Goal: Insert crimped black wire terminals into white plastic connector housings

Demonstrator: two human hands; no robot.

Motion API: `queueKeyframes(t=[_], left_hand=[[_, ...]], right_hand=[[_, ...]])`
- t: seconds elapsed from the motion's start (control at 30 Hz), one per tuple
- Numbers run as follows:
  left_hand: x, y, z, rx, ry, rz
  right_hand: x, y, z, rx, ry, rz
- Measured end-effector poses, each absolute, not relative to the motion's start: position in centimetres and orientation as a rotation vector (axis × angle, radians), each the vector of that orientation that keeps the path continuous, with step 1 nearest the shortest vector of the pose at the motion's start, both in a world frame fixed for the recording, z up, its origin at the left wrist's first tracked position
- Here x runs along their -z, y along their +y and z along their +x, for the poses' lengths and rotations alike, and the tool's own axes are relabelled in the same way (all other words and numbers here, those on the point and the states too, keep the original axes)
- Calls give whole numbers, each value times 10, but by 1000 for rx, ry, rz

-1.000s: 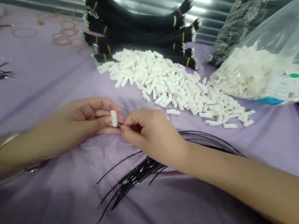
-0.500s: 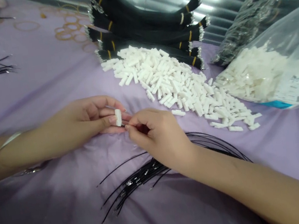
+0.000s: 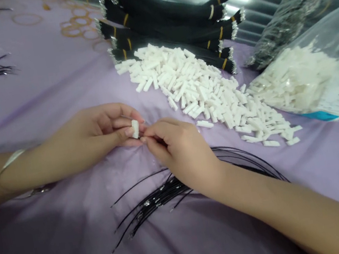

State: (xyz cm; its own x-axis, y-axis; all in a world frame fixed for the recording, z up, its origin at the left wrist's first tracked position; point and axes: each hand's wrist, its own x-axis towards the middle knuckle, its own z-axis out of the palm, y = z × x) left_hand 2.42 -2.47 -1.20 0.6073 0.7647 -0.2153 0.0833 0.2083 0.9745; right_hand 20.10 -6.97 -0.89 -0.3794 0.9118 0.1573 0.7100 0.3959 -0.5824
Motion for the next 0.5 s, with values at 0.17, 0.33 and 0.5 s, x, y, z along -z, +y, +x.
queueKeyframes(t=[0.17, 0.33, 0.5], left_hand=[[11, -26, 22, -567, 825, 1407], [8, -24, 22, -530, 770, 1398], [10, -21, 19, -574, 787, 1448]], right_hand=[[12, -70, 199, -525, -2218, -1396], [12, -70, 199, -602, -2143, -1387], [13, -69, 203, -718, -2045, -1403]])
